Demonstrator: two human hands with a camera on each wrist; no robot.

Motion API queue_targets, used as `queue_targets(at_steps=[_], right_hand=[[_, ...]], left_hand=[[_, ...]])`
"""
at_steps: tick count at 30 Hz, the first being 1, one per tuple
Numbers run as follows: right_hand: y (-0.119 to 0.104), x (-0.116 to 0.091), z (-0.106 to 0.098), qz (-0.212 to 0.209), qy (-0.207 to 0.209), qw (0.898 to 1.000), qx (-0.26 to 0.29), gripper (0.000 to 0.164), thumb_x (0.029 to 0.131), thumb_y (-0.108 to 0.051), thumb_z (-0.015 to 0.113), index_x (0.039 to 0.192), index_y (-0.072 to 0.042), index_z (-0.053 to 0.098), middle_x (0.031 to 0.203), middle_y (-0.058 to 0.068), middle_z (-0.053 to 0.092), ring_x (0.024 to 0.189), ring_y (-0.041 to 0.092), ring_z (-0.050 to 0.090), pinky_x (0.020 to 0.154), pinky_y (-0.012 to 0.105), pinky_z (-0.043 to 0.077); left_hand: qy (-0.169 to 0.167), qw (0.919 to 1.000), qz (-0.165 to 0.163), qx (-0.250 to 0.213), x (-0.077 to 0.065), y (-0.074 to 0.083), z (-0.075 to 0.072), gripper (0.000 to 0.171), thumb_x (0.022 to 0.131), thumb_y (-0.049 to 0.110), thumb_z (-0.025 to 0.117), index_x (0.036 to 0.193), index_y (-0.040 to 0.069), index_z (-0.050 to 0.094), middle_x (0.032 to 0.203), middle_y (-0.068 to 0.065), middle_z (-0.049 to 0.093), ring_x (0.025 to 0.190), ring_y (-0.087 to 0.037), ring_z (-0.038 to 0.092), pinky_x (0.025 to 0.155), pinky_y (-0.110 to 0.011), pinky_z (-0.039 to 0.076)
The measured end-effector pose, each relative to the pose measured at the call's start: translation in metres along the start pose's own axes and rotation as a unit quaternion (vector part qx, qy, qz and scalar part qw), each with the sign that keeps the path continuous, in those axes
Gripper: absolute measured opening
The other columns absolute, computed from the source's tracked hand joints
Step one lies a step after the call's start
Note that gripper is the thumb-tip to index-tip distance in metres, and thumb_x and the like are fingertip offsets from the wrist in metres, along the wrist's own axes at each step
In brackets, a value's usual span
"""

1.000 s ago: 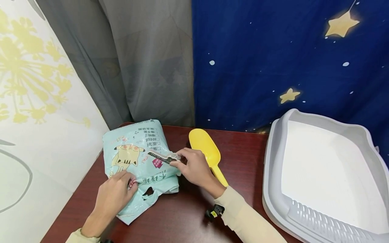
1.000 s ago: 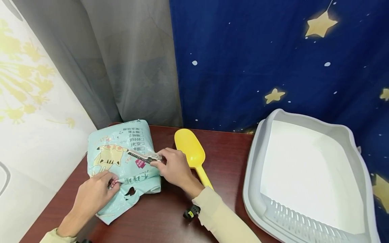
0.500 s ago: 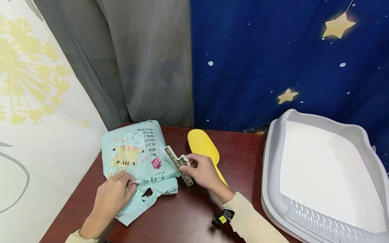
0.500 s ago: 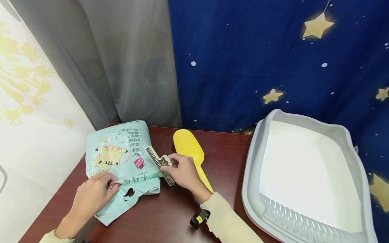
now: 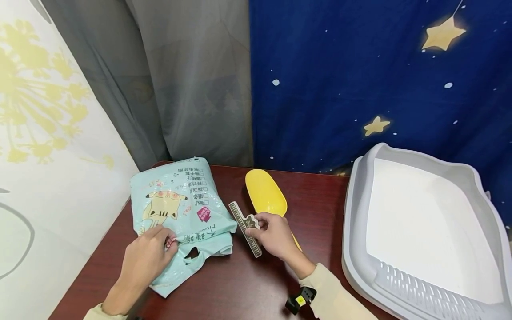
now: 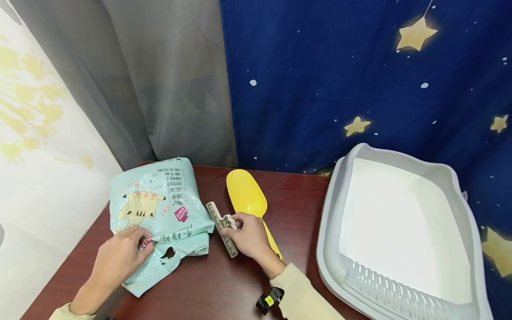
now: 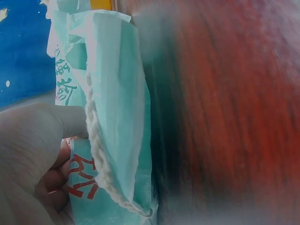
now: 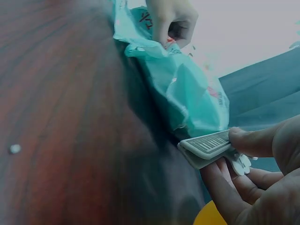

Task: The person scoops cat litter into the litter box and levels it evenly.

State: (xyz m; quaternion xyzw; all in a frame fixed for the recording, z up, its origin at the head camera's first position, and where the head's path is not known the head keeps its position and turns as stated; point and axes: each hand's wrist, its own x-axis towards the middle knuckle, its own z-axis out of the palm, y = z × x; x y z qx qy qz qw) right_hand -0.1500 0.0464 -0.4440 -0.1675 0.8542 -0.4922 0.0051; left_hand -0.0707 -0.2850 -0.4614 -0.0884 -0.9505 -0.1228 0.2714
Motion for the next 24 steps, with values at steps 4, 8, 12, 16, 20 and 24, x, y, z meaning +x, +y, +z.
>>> queue_targets(at_steps=[4,8,12,16,20,24], right_hand=[[0.007,-0.004,-0.001,0.006,-0.005,1.0,-0.016,0.021,0.087,-0.015,0.093,0.099,-0.006,0.079,0.078,-0.007,0.061,0.074,0.008,0.058,0.067,0.027,0.05],[0.01,-0.008,-0.003,0.016,-0.01,1.0,-0.022,0.02,0.086,-0.016,0.093,0.097,-0.008,0.078,0.078,-0.007,0.059,0.073,0.009,0.057,0.068,0.028,0.049],[0.014,-0.012,-0.002,0.019,-0.022,0.999,-0.026,0.021,0.084,-0.015,0.093,0.097,-0.007,0.079,0.077,-0.008,0.059,0.071,0.008,0.056,0.067,0.028,0.049],[0.019,-0.015,0.001,0.018,-0.032,0.999,-0.035,0.023,0.083,-0.014,0.094,0.097,-0.005,0.078,0.075,-0.008,0.06,0.069,0.006,0.055,0.065,0.027,0.049],[0.022,-0.017,0.003,0.019,-0.037,0.998,-0.042,0.025,0.083,-0.015,0.094,0.099,-0.005,0.079,0.075,-0.007,0.063,0.067,0.006,0.055,0.063,0.027,0.049],[0.023,-0.018,0.003,0.02,-0.039,0.998,-0.045,0.025,0.082,-0.016,0.094,0.098,-0.005,0.079,0.075,-0.007,0.064,0.066,0.006,0.055,0.063,0.027,0.048]], left_hand=[[0.003,1.0,0.003,0.0,0.001,0.0,0.0,0.017,0.074,0.007,0.085,0.081,0.011,0.071,0.082,-0.001,0.067,0.063,-0.023,0.062,0.046,-0.048,0.051],[0.004,1.0,0.002,-0.002,0.001,-0.001,0.0,0.017,0.074,0.007,0.086,0.082,0.011,0.072,0.083,-0.002,0.068,0.063,-0.023,0.062,0.047,-0.048,0.051],[0.005,1.0,0.001,-0.005,0.001,-0.001,0.0,0.016,0.074,0.006,0.085,0.082,0.011,0.072,0.083,-0.002,0.068,0.063,-0.023,0.062,0.047,-0.048,0.051],[0.005,1.0,0.0,-0.007,0.001,-0.001,0.0,0.015,0.074,0.007,0.084,0.082,0.011,0.072,0.083,-0.001,0.068,0.064,-0.023,0.063,0.046,-0.048,0.051],[0.003,1.0,-0.002,-0.006,0.0,0.0,0.001,0.016,0.074,0.007,0.084,0.082,0.011,0.072,0.083,-0.001,0.068,0.064,-0.023,0.063,0.047,-0.048,0.051],[0.002,1.0,-0.002,-0.006,0.0,0.0,0.0,0.016,0.074,0.007,0.085,0.082,0.011,0.072,0.083,-0.001,0.067,0.065,-0.023,0.063,0.047,-0.048,0.051]])
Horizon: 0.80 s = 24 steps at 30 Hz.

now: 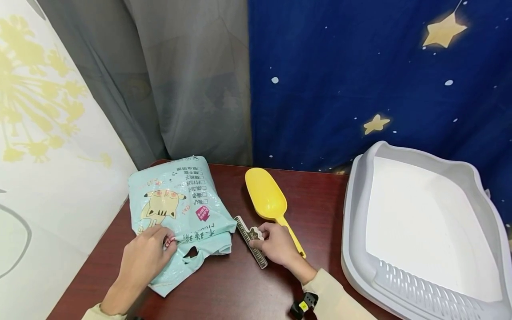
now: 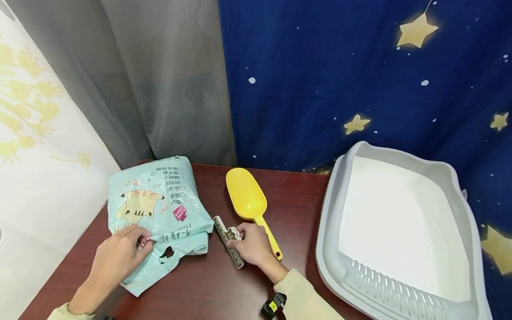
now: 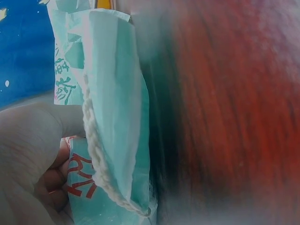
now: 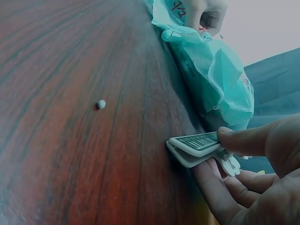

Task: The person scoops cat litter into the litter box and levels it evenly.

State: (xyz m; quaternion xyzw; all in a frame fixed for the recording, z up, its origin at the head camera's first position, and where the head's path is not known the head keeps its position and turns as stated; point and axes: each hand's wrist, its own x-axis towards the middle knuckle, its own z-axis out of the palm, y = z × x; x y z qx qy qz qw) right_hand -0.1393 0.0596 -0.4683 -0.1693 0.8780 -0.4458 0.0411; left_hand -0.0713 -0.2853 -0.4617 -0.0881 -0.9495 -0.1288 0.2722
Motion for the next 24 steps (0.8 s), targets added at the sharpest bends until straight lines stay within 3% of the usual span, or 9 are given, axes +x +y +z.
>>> queue_targets(at_steps=[10,24], right_hand=[[0.0034,0.0007,0.0032,0.006,-0.007,1.0,-0.012,0.023,0.08,-0.017,0.094,0.092,-0.008,0.076,0.069,-0.009,0.054,0.06,0.004,0.048,0.057,0.026,0.041],[0.0033,0.0023,0.0063,0.02,0.003,0.999,-0.03,0.022,0.08,-0.021,0.093,0.09,-0.009,0.077,0.068,-0.011,0.058,0.062,0.005,0.051,0.057,0.027,0.043]], left_hand=[[0.004,1.0,0.002,-0.002,-0.0001,-0.0001,0.001,0.016,0.075,0.006,0.084,0.082,0.013,0.071,0.082,0.002,0.065,0.064,-0.02,0.061,0.047,-0.046,0.05],[-0.003,1.0,-0.003,-0.001,-0.0002,-0.0008,0.0017,0.016,0.074,0.007,0.084,0.081,0.013,0.071,0.081,0.003,0.063,0.064,-0.02,0.06,0.047,-0.047,0.05]])
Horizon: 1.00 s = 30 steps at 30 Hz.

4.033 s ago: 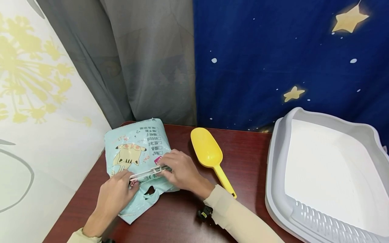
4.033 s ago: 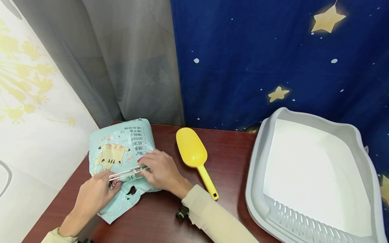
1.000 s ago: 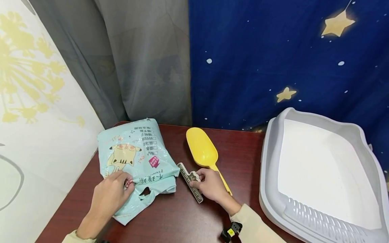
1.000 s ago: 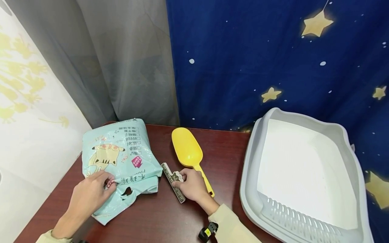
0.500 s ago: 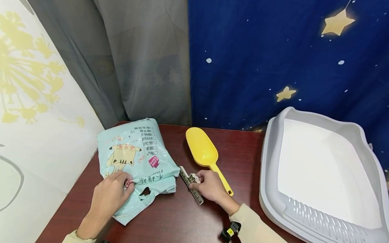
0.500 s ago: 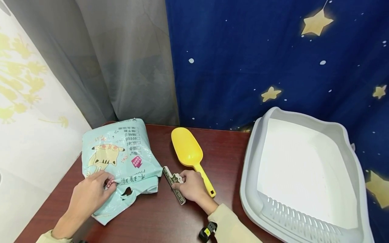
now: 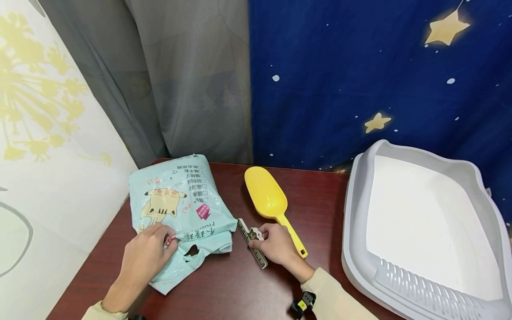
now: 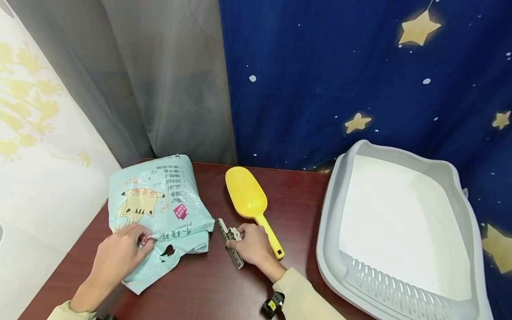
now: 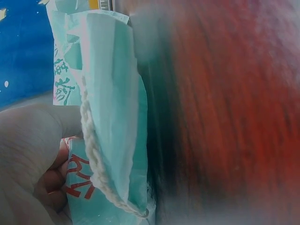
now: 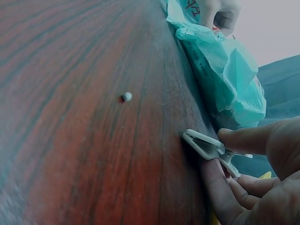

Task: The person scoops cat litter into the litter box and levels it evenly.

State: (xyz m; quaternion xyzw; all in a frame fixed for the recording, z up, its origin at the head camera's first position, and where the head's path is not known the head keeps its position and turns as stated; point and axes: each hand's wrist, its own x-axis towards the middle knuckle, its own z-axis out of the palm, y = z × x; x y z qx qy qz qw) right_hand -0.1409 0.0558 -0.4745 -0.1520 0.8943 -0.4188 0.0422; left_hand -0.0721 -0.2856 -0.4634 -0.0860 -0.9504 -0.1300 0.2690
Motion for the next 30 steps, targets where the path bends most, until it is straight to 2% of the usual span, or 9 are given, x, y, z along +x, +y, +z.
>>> queue_targets(at_steps=[4,18,30], right_hand=[[-0.0015,-0.0014,-0.0006,0.003,0.002,1.0,0.001,0.022,0.08,-0.021,0.093,0.091,-0.009,0.077,0.068,-0.01,0.058,0.062,0.006,0.051,0.057,0.027,0.043],[-0.0024,-0.0059,-0.0018,0.008,0.002,1.0,-0.005,0.033,0.08,-0.02,0.093,0.104,-0.002,0.079,0.075,-0.008,0.068,0.07,0.007,0.061,0.066,0.032,0.053],[-0.0014,-0.0082,-0.0029,0.01,0.01,1.0,-0.001,0.031,0.079,-0.018,0.093,0.102,-0.005,0.078,0.075,-0.01,0.065,0.069,0.006,0.059,0.066,0.03,0.052]], left_hand=[[-0.003,1.0,0.0,0.001,0.0003,-0.0001,0.0006,0.016,0.074,0.007,0.084,0.082,0.012,0.072,0.082,0.003,0.065,0.064,-0.02,0.061,0.048,-0.048,0.051],[0.002,1.0,0.004,0.0,0.0008,0.0,0.001,0.015,0.075,0.006,0.083,0.082,0.012,0.072,0.081,0.002,0.064,0.065,-0.022,0.062,0.047,-0.048,0.051],[0.002,1.0,0.005,0.001,0.0002,-0.0003,0.0007,0.015,0.074,0.006,0.084,0.081,0.012,0.071,0.08,0.003,0.063,0.065,-0.023,0.062,0.048,-0.046,0.051]])
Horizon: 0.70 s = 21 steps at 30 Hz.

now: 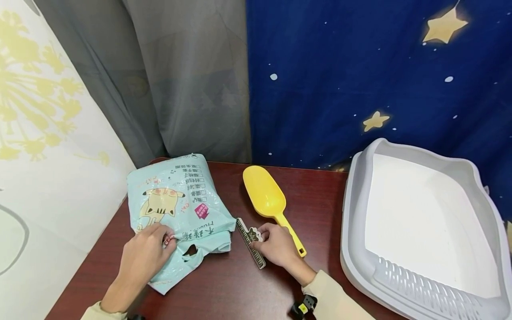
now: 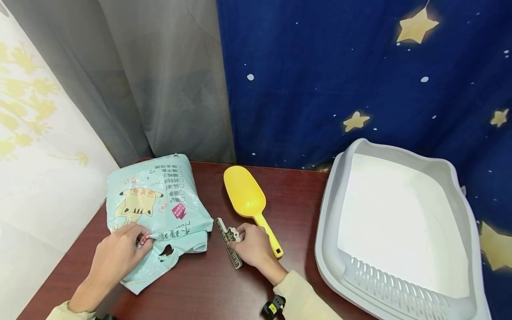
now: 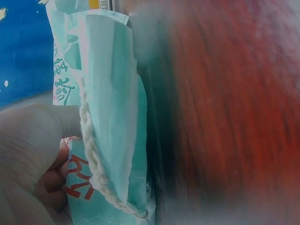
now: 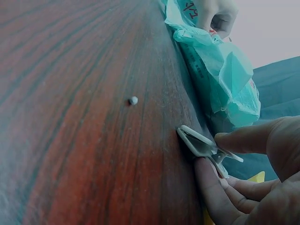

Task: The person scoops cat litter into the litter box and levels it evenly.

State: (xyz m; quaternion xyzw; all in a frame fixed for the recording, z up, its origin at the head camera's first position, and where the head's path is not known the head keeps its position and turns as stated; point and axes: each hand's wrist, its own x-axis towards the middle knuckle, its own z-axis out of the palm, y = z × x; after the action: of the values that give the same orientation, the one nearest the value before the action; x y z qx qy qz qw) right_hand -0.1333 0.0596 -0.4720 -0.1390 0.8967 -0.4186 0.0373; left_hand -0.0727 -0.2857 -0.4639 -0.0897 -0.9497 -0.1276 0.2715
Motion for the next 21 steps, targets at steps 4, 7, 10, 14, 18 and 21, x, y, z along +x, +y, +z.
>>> queue_targets(at_steps=[4,7,10,14,18,21], right_hand=[[0.0008,-0.0013,-0.0001,-0.005,0.005,1.0,-0.003,0.029,0.079,-0.017,0.094,0.1,-0.006,0.077,0.076,-0.009,0.064,0.068,0.005,0.058,0.066,0.029,0.051],[0.0011,-0.002,-0.0004,-0.009,0.01,1.0,-0.007,0.028,0.079,-0.016,0.094,0.099,-0.007,0.077,0.078,-0.008,0.064,0.07,0.005,0.058,0.067,0.029,0.051],[0.001,-0.0024,-0.0009,-0.014,0.014,1.0,-0.009,0.029,0.079,-0.016,0.094,0.1,-0.008,0.076,0.082,-0.006,0.065,0.072,0.006,0.059,0.068,0.03,0.051],[0.0009,-0.0029,-0.0015,-0.017,0.017,1.0,-0.008,0.031,0.079,-0.015,0.094,0.103,-0.007,0.077,0.087,-0.004,0.068,0.076,0.008,0.062,0.07,0.032,0.053],[0.0011,-0.0032,-0.0013,-0.02,0.019,1.0,-0.009,0.033,0.079,-0.015,0.094,0.105,-0.006,0.077,0.091,-0.001,0.07,0.079,0.01,0.064,0.073,0.034,0.055],[0.0014,-0.0032,-0.0007,-0.026,0.021,0.999,-0.014,0.033,0.079,-0.014,0.094,0.106,-0.006,0.077,0.092,0.0,0.07,0.079,0.01,0.065,0.074,0.034,0.055]], left_hand=[[0.001,1.0,-0.002,-0.002,0.0001,0.0004,0.0,0.015,0.074,0.006,0.084,0.081,0.012,0.071,0.081,0.002,0.064,0.066,-0.023,0.063,0.047,-0.046,0.051],[0.003,1.0,-0.002,-0.002,0.0005,0.0007,-0.0002,0.015,0.074,0.006,0.084,0.081,0.012,0.072,0.082,0.001,0.065,0.066,-0.024,0.064,0.047,-0.047,0.051],[0.006,1.0,-0.001,-0.002,0.0009,0.0011,-0.0006,0.014,0.075,0.006,0.083,0.082,0.011,0.072,0.082,0.0,0.066,0.066,-0.024,0.065,0.047,-0.047,0.052],[0.008,1.0,-0.002,-0.003,0.0011,0.0014,-0.0009,0.013,0.075,0.006,0.082,0.082,0.011,0.073,0.083,0.0,0.067,0.066,-0.025,0.066,0.047,-0.048,0.052],[0.007,1.0,-0.002,-0.004,0.001,0.0016,-0.001,0.013,0.075,0.006,0.082,0.082,0.011,0.073,0.083,0.0,0.067,0.066,-0.026,0.066,0.047,-0.048,0.052],[0.006,1.0,-0.001,-0.003,0.0008,0.0016,-0.0009,0.013,0.075,0.006,0.082,0.082,0.011,0.073,0.083,0.0,0.067,0.067,-0.026,0.066,0.047,-0.049,0.052]])
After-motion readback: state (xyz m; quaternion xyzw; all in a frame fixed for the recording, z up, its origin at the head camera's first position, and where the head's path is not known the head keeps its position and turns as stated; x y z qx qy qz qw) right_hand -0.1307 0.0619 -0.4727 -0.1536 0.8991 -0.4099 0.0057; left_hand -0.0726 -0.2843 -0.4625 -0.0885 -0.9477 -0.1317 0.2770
